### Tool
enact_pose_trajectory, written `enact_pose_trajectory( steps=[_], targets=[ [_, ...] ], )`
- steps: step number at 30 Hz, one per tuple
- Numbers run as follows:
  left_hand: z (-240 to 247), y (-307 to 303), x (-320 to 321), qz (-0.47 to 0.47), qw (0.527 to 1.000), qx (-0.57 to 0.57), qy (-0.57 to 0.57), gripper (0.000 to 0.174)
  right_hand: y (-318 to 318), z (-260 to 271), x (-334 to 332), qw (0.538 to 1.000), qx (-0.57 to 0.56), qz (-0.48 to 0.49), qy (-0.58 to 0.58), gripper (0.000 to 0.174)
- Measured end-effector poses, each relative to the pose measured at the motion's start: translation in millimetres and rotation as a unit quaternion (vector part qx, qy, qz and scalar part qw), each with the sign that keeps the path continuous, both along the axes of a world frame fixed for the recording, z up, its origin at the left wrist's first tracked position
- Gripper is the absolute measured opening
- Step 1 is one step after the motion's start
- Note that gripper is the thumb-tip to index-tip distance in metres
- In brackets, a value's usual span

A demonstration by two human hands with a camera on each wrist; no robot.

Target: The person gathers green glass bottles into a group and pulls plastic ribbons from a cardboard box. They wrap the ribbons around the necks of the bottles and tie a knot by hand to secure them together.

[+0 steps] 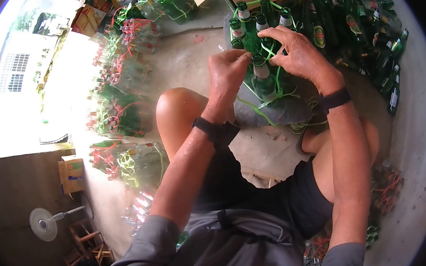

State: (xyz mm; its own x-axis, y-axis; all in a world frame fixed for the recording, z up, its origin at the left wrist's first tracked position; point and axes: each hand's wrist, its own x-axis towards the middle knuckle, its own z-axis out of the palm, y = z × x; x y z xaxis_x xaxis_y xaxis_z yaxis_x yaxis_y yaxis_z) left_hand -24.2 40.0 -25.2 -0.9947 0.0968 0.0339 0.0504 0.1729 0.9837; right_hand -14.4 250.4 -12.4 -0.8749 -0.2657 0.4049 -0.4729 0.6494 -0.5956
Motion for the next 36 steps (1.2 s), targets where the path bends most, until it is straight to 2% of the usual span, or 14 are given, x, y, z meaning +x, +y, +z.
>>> enact_pose_trajectory(
  steps=[2,4,12,15,17,19,20,21,23,27,29,32,35,36],
  targets=[
    [-5,0,8,0.001,0.999,0.043,-0.001,0.024,-1,7,4,0.996,-0.042,0.006,-0.076,0.061],
    [-5,0,19,-0.007,0.993,0.114,-0.019,0.022,-1,6,4,0.995,-0.044,0.003,-0.085,0.062],
    [-8,2,35,0.038,0.989,0.145,-0.003,0.019,-7,22,9,0.972,-0.107,-0.010,-0.208,0.066],
    [-8,-2,37,0.049,0.991,0.122,-0.005,0.020,-7,26,11,0.971,-0.114,0.000,-0.209,0.059],
    [-5,-6,38,0.032,0.992,0.104,-0.058,0.029,-7,30,10,0.971,-0.115,0.001,-0.208,0.054],
    [-3,-6,39,0.041,0.990,0.119,-0.068,0.030,-11,36,10,0.985,-0.116,-0.004,-0.131,0.047],
    [-2,-7,39,0.036,0.990,0.111,-0.082,0.030,-15,39,12,0.996,-0.073,-0.020,-0.057,0.037],
    [-1,-7,39,0.030,0.990,0.102,-0.098,0.031,-18,43,9,0.996,-0.069,-0.017,-0.059,0.037],
    [-8,-6,36,0.033,0.986,0.127,-0.102,0.031,-23,46,3,0.995,0.051,0.019,0.088,0.031],
    [-18,-4,31,0.029,0.980,0.162,-0.115,0.032,-31,44,-3,0.998,0.038,0.043,-0.020,0.029],
    [-24,-3,28,0.036,0.979,0.162,-0.117,0.031,-34,52,-6,0.984,0.134,0.039,-0.109,0.034],
    [-30,-3,24,0.043,0.978,0.160,-0.130,0.030,-37,54,-17,0.968,0.182,0.053,-0.167,0.040],
    [-39,0,20,0.046,0.978,0.157,-0.129,0.030,-29,36,-28,0.968,0.191,0.097,-0.129,0.048],
    [-43,0,18,0.049,0.980,0.154,-0.120,0.029,-37,48,-25,0.968,0.192,0.098,-0.130,0.048]
  ],
)
